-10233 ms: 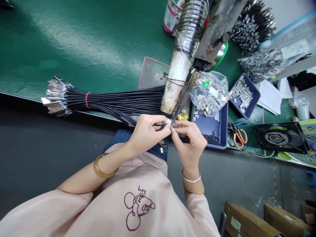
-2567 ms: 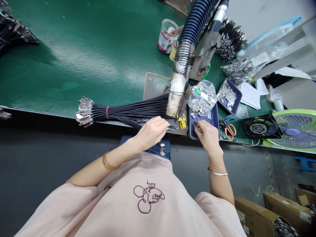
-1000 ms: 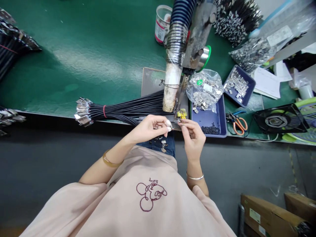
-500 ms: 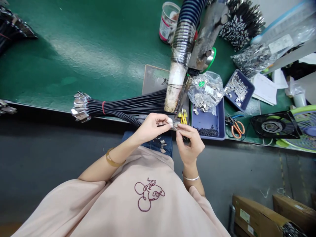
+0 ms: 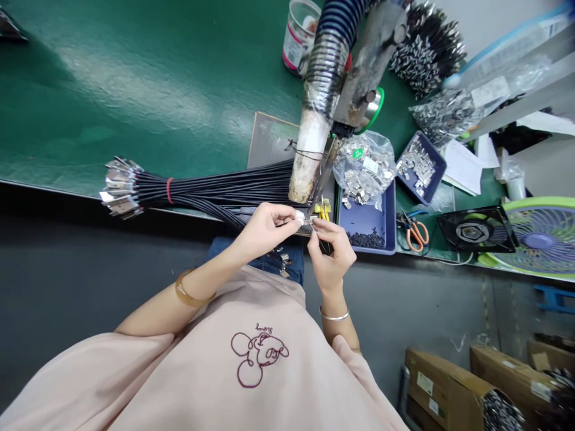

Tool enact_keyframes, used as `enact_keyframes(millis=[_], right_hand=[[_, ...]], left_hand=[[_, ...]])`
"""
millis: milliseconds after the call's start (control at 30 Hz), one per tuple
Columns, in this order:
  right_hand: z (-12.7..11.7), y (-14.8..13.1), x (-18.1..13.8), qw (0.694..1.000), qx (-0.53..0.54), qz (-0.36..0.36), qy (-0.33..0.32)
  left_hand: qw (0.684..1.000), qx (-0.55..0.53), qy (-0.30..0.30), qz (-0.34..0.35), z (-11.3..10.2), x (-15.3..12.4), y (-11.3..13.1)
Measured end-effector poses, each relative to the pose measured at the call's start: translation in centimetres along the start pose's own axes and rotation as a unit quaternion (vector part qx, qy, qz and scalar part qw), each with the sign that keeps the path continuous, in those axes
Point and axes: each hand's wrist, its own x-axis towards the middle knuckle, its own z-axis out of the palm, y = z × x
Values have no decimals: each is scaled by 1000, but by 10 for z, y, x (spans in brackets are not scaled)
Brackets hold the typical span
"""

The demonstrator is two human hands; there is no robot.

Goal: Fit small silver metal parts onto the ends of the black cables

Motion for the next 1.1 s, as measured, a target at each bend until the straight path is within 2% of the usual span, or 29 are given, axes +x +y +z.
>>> enact_keyframes(millis=[167, 433, 767, 900, 1100], right_hand=[[1, 2, 3, 998, -41, -52, -3], [2, 4, 7, 994, -59, -91, -4], [-1, 2, 4, 989, -94, -117, -14], [-3, -1, 6, 992, -93, -86, -6], [-4, -6, 11, 996, 2, 68, -49]], left_hand=[[999, 11, 36, 21, 4, 1, 0], [998, -10, 57, 30, 6, 2, 3], [1000, 6, 29, 9, 6, -1, 0], [999, 12, 30, 16, 6, -3, -1], [999, 22, 39, 23, 6, -4, -5]])
